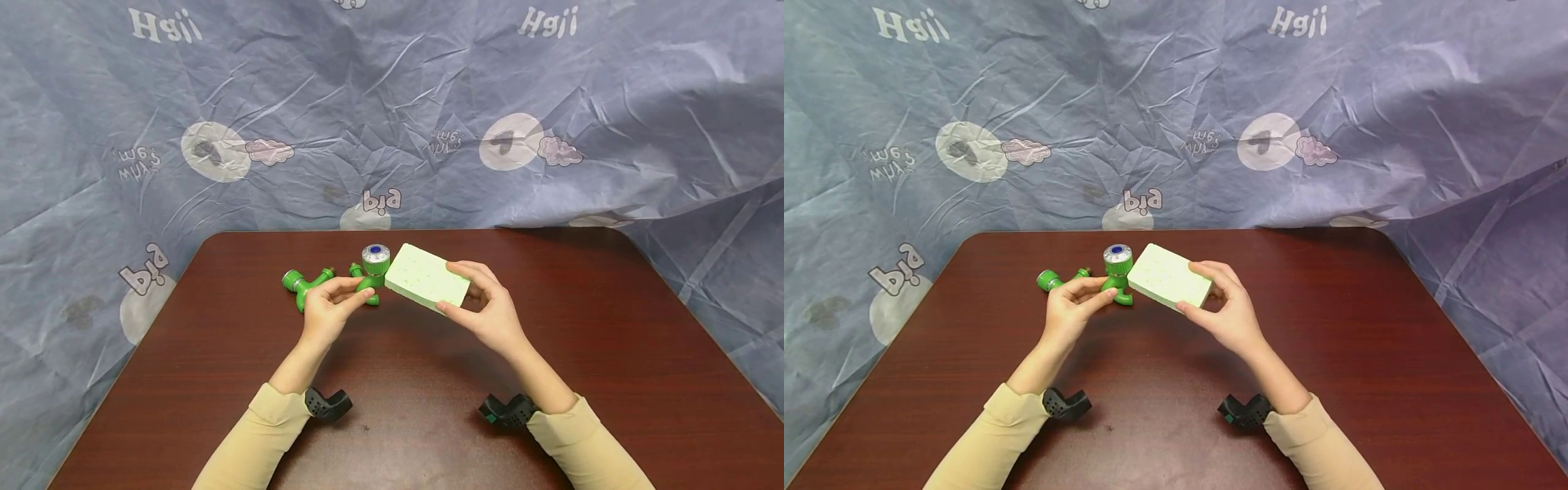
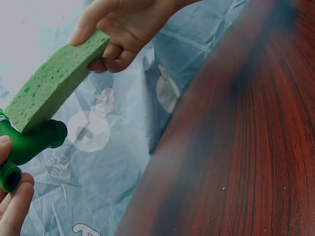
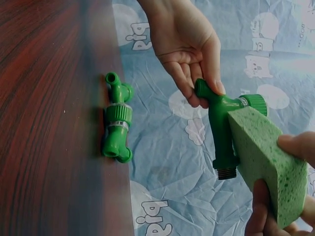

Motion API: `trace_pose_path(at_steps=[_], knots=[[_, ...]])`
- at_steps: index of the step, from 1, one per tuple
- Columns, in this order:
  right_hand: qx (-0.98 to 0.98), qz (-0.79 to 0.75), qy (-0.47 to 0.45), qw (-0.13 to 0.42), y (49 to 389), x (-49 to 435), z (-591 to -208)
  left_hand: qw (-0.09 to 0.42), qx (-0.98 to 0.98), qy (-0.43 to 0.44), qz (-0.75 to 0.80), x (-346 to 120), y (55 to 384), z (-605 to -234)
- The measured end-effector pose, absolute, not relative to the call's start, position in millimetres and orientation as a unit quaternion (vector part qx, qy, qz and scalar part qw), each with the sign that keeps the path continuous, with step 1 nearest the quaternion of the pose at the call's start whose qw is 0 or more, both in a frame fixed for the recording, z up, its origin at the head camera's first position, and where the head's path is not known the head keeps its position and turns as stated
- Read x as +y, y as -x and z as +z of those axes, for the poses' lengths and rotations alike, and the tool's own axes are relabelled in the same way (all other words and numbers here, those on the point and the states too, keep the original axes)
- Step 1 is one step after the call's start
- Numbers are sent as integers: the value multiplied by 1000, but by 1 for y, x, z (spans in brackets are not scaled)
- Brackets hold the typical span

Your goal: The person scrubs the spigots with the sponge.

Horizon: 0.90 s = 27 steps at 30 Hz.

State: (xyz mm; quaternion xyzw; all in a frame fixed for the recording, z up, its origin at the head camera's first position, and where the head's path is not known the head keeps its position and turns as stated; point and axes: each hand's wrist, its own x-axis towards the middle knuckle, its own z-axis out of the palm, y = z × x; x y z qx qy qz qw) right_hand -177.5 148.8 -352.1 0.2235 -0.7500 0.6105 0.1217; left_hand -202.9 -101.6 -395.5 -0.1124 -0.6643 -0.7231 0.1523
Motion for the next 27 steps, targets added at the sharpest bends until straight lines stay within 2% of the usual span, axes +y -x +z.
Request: trace_pose_path(at_steps=[14, 21, 27], knots=[[-754, 613, -122, 200, 175, 148, -342, 154, -661, 123, -724, -100, 203, -399], [-763, 599, -176, 165, 172, 145, -342, 156, -660, 126, -724, -100, 203, -399], [-762, 607, -155, 165, 178, 149, -351, 140, -661, 126, -726, -98, 198, -392]])
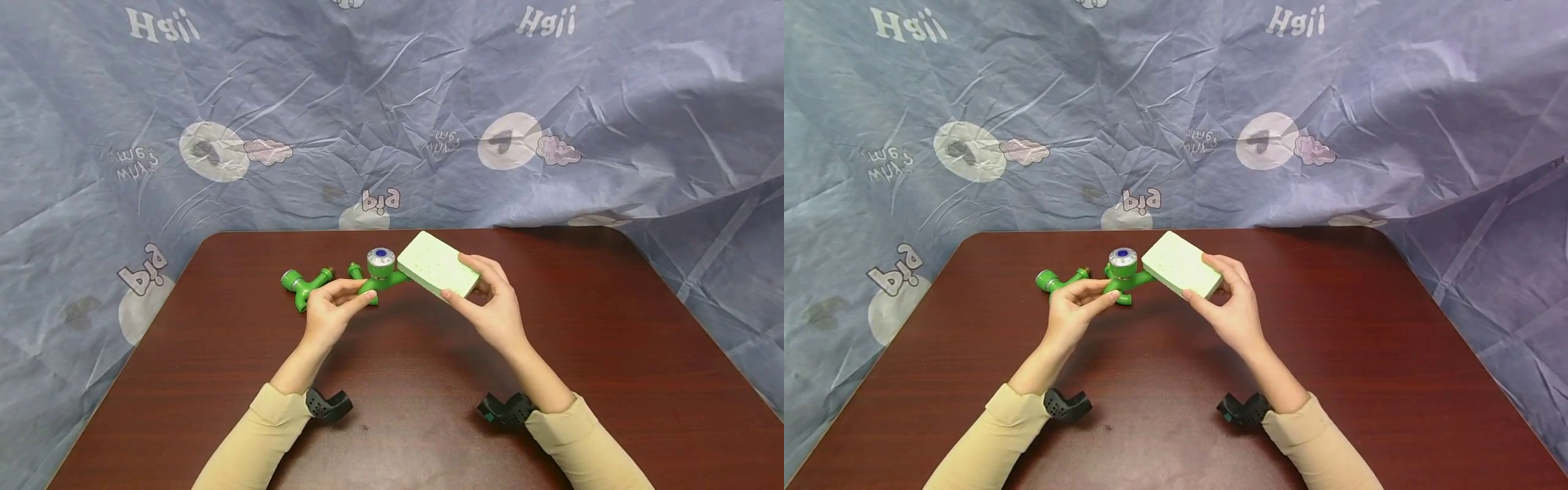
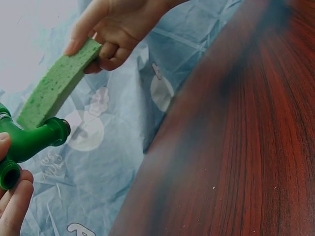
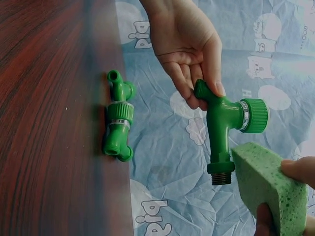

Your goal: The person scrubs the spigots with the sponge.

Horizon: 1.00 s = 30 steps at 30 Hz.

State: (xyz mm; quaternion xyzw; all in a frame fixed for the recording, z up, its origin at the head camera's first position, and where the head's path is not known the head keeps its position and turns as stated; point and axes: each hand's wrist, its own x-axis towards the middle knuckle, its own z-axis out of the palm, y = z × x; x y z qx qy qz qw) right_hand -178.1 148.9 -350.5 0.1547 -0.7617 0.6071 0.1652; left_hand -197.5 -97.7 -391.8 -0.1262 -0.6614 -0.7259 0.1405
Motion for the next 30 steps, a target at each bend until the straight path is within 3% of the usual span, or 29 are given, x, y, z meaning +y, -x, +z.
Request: trace_pose_path(at_steps=[11, 24, 30], knots=[[-683, 709, -157, 83, 186, 154, -364, 105, -678, 138, -714, -100, 202, -400], [-703, 692, -153, 58, 188, 152, -370, 89, -685, 154, -707, -95, 187, -375], [-709, 685, -157, 54, 188, 151, -371, 112, -706, 166, -679, -92, 185, -375]])
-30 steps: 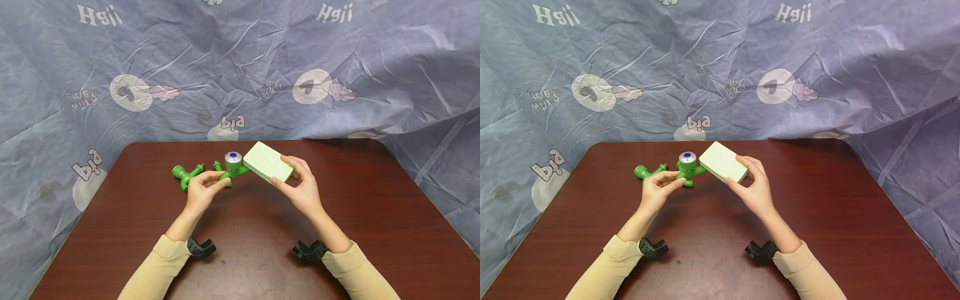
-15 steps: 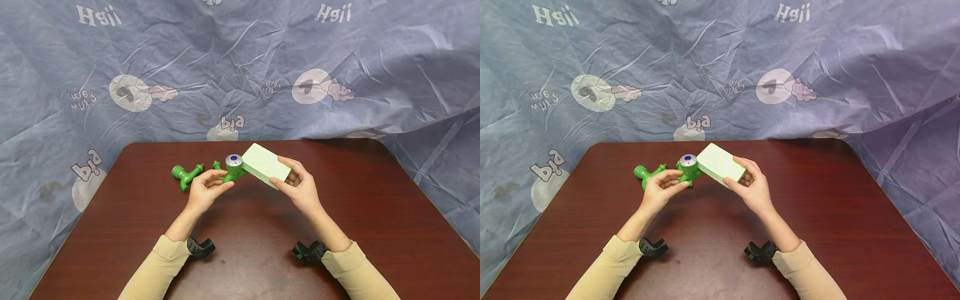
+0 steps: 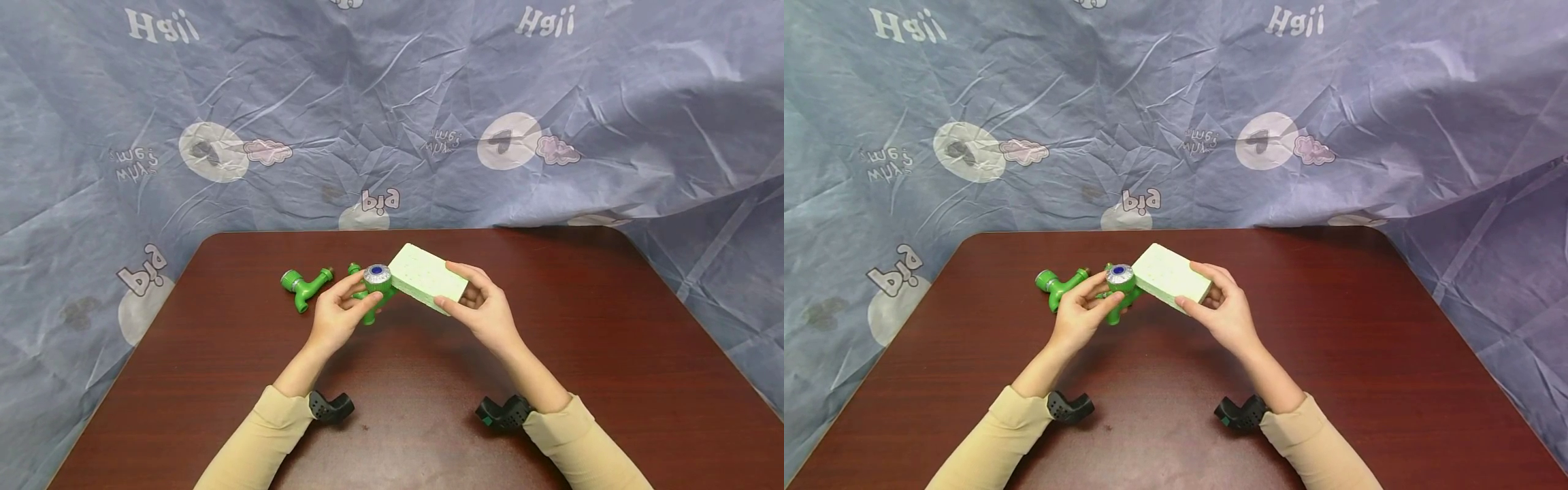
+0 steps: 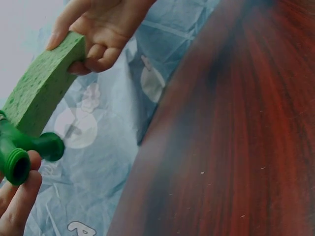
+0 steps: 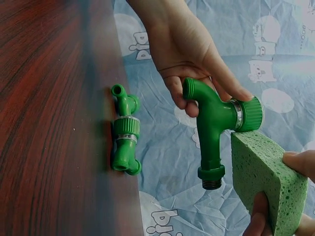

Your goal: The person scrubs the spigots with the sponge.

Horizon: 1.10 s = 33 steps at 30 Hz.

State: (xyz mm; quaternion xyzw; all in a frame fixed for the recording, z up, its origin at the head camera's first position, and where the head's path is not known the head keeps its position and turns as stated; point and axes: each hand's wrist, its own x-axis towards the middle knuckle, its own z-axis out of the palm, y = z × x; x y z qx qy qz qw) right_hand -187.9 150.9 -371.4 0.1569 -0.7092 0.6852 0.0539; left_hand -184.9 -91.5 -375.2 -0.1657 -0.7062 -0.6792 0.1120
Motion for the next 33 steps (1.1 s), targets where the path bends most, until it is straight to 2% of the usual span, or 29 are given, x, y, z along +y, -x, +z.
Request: trace_pose_path(at_steps=[9, 13, 20, 24, 31, 33], knots=[[-717, 676, -161, 50, 188, 150, -372, 126, -730, 150, -655, -93, 183, -372], [-716, 679, -156, 50, 187, 150, -373, 134, -738, 165, -641, -95, 184, -370], [-712, 684, -148, 55, 186, 150, -372, 121, -717, 198, -657, -97, 183, -370], [-716, 679, -152, 55, 186, 149, -372, 111, -720, 182, -661, -96, 181, -369], [-729, 660, -173, 59, 186, 147, -375, 127, -743, 159, -638, -95, 180, -369], [-728, 660, -174, 61, 186, 146, -376, 113, -743, 145, -644, -95, 180, -369]])
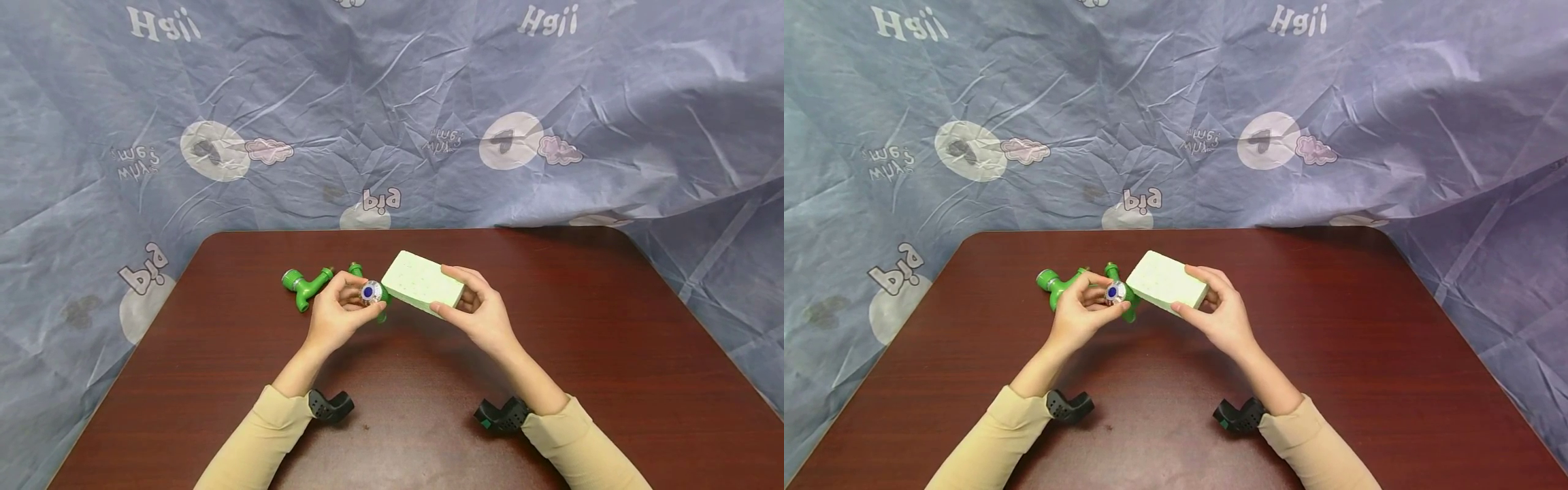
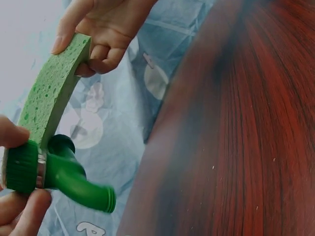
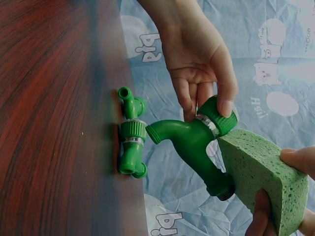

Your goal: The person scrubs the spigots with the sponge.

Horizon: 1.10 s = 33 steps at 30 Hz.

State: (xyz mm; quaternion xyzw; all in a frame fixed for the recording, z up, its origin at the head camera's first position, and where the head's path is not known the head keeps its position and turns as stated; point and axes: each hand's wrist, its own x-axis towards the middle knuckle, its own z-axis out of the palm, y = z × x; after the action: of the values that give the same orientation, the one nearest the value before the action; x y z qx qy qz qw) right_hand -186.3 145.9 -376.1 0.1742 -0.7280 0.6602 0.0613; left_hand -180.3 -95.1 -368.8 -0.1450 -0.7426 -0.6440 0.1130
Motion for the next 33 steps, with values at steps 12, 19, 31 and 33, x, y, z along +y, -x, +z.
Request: trace_pose_path(at_steps=[12, 19, 31, 33], knots=[[-754, 608, -219, 117, 168, 136, -352, 95, -694, 95, -707, -94, 198, -396], [-779, 566, -224, 151, 166, 140, -344, 129, -652, 62, -744, -96, 201, -396], [-754, 601, -228, 135, 178, 145, -362, 113, -646, 114, -746, -102, 203, -396], [-748, 609, -230, 133, 183, 147, -368, 106, -641, 109, -752, -102, 203, -396]])
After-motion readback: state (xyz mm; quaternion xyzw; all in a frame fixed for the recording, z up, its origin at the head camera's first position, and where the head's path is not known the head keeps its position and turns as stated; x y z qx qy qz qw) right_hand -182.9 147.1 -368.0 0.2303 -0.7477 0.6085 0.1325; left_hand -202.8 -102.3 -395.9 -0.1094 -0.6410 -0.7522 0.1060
